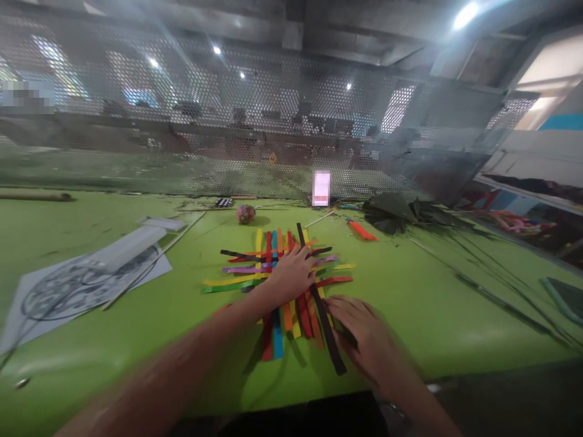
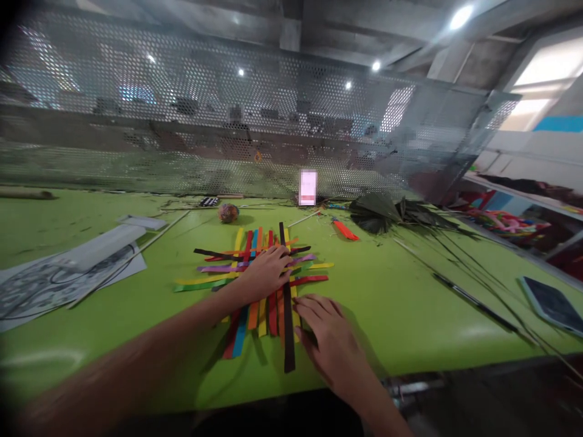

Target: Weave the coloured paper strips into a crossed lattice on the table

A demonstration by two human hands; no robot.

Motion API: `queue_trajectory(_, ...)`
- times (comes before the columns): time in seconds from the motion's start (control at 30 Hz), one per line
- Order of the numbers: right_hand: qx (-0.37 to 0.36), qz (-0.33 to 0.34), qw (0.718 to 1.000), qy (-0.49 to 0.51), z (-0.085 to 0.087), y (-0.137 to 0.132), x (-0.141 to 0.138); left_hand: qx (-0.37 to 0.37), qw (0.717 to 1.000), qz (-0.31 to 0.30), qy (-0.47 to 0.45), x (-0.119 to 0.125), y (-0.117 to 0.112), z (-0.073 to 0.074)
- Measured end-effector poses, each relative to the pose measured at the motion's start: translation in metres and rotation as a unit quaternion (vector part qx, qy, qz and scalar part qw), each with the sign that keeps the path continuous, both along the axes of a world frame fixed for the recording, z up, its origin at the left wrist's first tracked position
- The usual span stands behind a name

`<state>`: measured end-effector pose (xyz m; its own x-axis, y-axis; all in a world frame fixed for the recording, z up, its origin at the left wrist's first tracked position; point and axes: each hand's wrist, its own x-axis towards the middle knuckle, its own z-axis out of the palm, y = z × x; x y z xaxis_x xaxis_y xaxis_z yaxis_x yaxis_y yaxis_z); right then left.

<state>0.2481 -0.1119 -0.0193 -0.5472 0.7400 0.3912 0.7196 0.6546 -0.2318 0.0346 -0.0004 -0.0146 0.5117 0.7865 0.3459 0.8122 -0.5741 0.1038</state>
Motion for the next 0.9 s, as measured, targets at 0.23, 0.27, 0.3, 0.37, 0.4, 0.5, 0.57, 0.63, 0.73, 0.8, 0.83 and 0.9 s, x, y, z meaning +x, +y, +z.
queue_trajectory(0.23,-0.004,0.007,1.0,-0.01,0.004,0.0,-0.001,0.017,1.0,-0.016,0.019,-0.002,0.001,-0.003)
queue_trajectory(0.27,-0.004,0.009,1.0,-0.01,0.003,0.0,-0.001,0.018,1.0,-0.015,0.02,-0.002,0.001,-0.003)
queue_trajectory(0.3,-0.001,0.008,1.0,-0.01,0.002,0.0,-0.001,0.018,1.0,-0.012,0.021,-0.002,0.0,-0.003)
queue_trajectory(0.37,0.004,0.002,1.0,-0.007,0.0,0.001,-0.001,0.013,1.0,0.0,0.024,-0.001,-0.002,-0.003)
queue_trajectory(0.4,0.006,0.001,1.0,-0.005,-0.001,0.001,-0.001,0.011,1.0,0.007,0.025,-0.001,-0.003,-0.003)
queue_trajectory(0.5,0.003,0.008,1.0,0.017,-0.002,0.002,0.0,0.011,0.999,0.019,0.023,0.002,-0.005,-0.001)
queue_trajectory(0.57,-0.002,0.006,0.998,0.066,-0.001,0.001,0.002,0.016,1.0,0.012,0.02,0.001,-0.004,0.004)
queue_trajectory(0.63,-0.002,-0.02,0.989,0.144,0.0,-0.001,0.008,0.01,1.0,-0.002,0.025,-0.005,0.0,0.016)
queue_trajectory(0.73,-0.007,-0.067,0.966,0.248,0.006,0.004,0.019,-0.019,1.0,-0.003,0.018,-0.029,0.008,0.041)
queue_trajectory(0.8,-0.013,-0.066,0.962,0.263,0.015,0.016,0.026,0.007,0.999,0.019,-0.041,-0.054,0.013,0.055)
queue_trajectory(0.83,-0.008,-0.051,0.965,0.256,0.022,0.025,0.027,0.02,0.997,0.027,-0.076,-0.068,0.014,0.06)
queue_trajectory(0.9,0.012,-0.012,0.974,0.226,0.039,0.05,0.026,0.028,0.99,0.049,-0.131,-0.095,0.015,0.062)
